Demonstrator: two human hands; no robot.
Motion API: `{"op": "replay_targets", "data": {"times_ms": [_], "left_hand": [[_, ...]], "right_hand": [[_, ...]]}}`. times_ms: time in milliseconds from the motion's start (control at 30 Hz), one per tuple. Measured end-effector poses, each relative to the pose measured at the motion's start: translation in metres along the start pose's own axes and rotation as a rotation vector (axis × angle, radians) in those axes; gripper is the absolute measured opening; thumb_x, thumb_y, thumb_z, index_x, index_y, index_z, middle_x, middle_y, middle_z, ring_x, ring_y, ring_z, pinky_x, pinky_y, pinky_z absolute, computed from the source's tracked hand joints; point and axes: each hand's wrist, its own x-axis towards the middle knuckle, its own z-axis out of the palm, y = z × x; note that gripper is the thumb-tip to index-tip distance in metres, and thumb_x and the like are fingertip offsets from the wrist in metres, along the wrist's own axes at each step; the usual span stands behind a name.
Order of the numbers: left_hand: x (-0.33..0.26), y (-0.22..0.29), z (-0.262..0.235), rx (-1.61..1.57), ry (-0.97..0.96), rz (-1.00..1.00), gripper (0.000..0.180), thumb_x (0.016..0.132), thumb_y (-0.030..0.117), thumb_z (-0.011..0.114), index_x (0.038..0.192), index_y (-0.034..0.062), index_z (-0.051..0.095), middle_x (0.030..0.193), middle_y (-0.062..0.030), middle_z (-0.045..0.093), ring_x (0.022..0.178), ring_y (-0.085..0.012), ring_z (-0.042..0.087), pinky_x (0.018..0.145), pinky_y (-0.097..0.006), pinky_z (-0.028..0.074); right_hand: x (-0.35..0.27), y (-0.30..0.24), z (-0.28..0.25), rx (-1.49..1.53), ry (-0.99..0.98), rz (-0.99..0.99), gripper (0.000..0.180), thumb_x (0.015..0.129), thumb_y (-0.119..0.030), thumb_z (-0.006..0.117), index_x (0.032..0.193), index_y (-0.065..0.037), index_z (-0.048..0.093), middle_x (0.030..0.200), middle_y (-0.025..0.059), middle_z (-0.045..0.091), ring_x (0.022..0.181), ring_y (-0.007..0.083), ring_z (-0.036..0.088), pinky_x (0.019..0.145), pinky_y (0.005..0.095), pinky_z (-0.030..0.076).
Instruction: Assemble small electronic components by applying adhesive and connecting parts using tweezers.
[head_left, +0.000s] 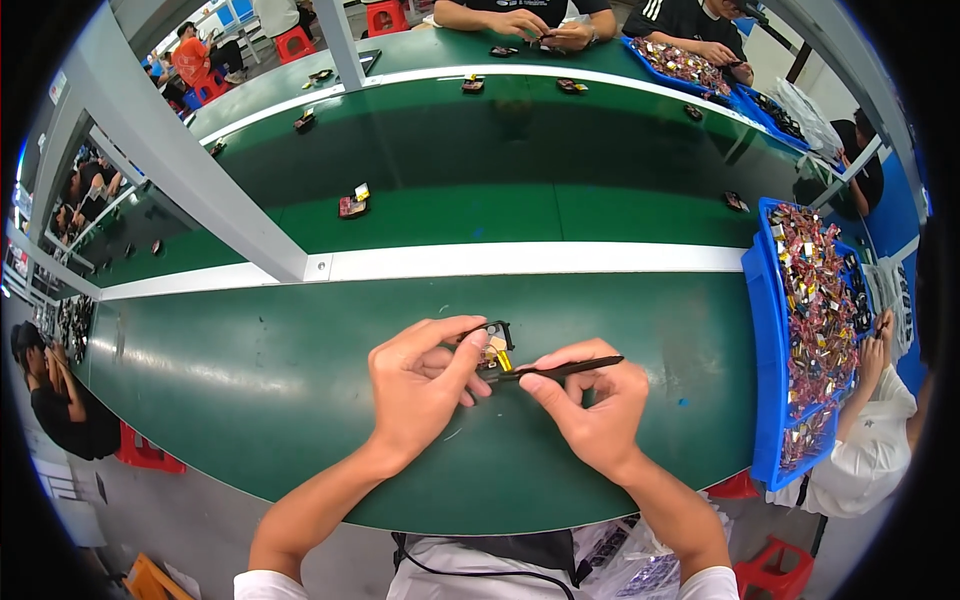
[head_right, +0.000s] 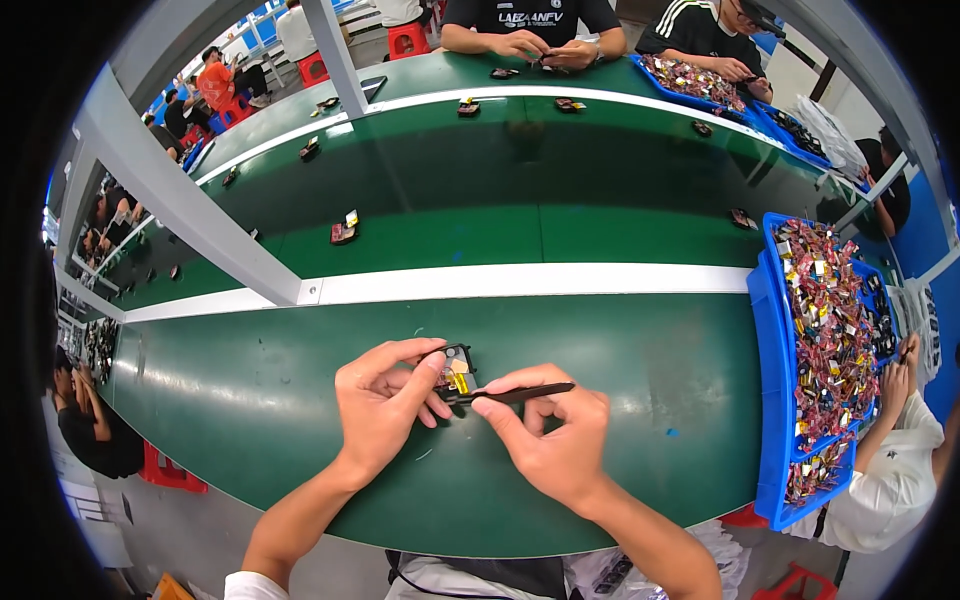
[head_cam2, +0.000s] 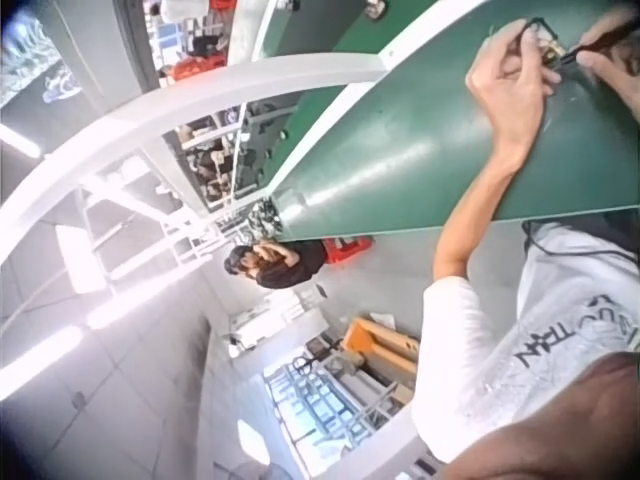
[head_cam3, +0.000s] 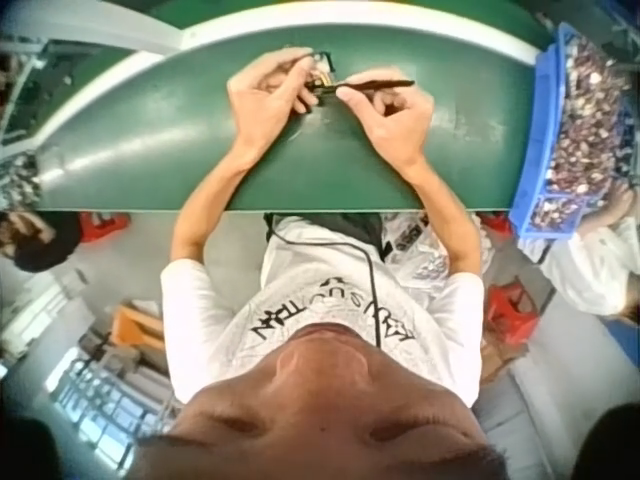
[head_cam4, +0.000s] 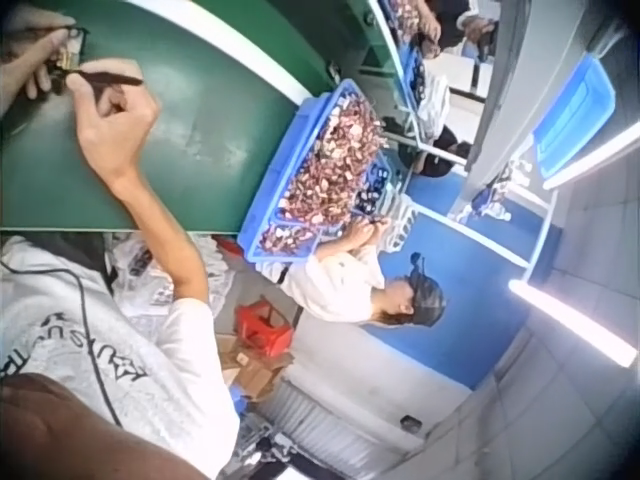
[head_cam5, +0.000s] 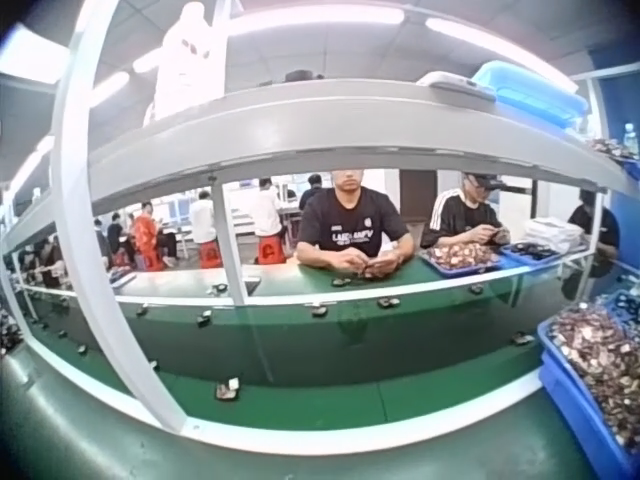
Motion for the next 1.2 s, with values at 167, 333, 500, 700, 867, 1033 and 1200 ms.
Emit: {"op": "replay_targets", "data": {"times_ms": [167,333,500,700,867,1033,1200], "left_hand": [[-0.003,-0.001,0.002,-0.049,0.006,-0.009,0.02,0.097,0.001,0.067,0.114,-0.0088,0.069,0.09,-0.0156,0.073,0.062,-0.0201,0.073,0.048,-0.025,0.056],[-0.004,-0.004,0.003,-0.043,-0.001,-0.002,0.02,0.097,0.0,0.066,0.114,-0.0091,0.069,0.094,-0.0165,0.072,0.064,-0.0208,0.073,0.048,-0.026,0.056],[-0.005,-0.003,0.005,-0.042,0.017,0.019,0.02,0.097,0.0,0.066,0.114,-0.0092,0.068,0.095,-0.0166,0.072,0.064,-0.0215,0.074,0.049,-0.026,0.057],[-0.006,-0.002,0.007,-0.085,0.02,-0.022,0.018,0.095,-0.002,0.068,0.112,-0.0072,0.071,0.095,-0.0129,0.07,0.067,-0.0183,0.074,0.049,-0.024,0.057],[-0.008,-0.005,0.009,-0.054,0.019,0.042,0.019,0.095,-0.002,0.068,0.113,-0.0053,0.072,0.095,-0.0123,0.071,0.068,-0.0183,0.074,0.05,-0.023,0.058],[-0.011,-0.01,0.01,0.008,-0.021,0.163,0.021,0.096,-0.003,0.066,0.116,-0.0061,0.07,0.095,-0.0141,0.069,0.068,-0.0218,0.074,0.05,-0.025,0.059],[-0.011,-0.011,0.01,0.025,-0.022,0.217,0.022,0.095,-0.005,0.065,0.117,-0.0057,0.07,0.095,-0.0143,0.069,0.068,-0.0214,0.074,0.051,-0.025,0.06]], "right_hand": [[0.003,0.002,-0.002,0.02,0.107,0.031,0.017,0.081,0.003,0.083,0.094,0.002,0.072,0.079,0.0036,0.071,0.049,-0.0015,0.045,0.044,0.0176,0.029],[0.003,0.001,-0.003,0.166,0.076,0.104,0.018,0.082,0.004,0.083,0.096,0.002,0.071,0.078,0.0012,0.068,0.051,-0.002,0.045,0.045,0.0173,0.029],[0.003,0.001,-0.003,0.125,0.056,0.122,0.018,0.083,0.003,0.082,0.097,0.001,0.072,0.076,0.0001,0.067,0.051,-0.0024,0.044,0.044,0.0175,0.028],[0.003,0.001,-0.004,0.116,0.068,0.14,0.018,0.083,0.003,0.082,0.099,0.001,0.072,0.074,-0.0011,0.067,0.051,-0.003,0.042,0.044,0.0174,0.026],[0.003,0.0,-0.003,0.134,0.048,0.158,0.018,0.084,0.003,0.081,0.099,0.002,0.072,0.076,-0.0006,0.069,0.051,-0.0036,0.041,0.044,0.0173,0.026],[0.003,0.007,-0.002,0.316,0.037,0.292,0.018,0.086,0.004,0.079,0.101,0.002,0.07,0.082,0.006,0.074,0.053,-0.004,0.043,0.046,0.0162,0.029],[0.004,0.007,-0.005,0.391,0.028,0.356,0.018,0.087,0.004,0.077,0.103,0.003,0.069,0.085,0.0104,0.075,0.058,-0.0019,0.051,0.049,0.0158,0.035]]}}
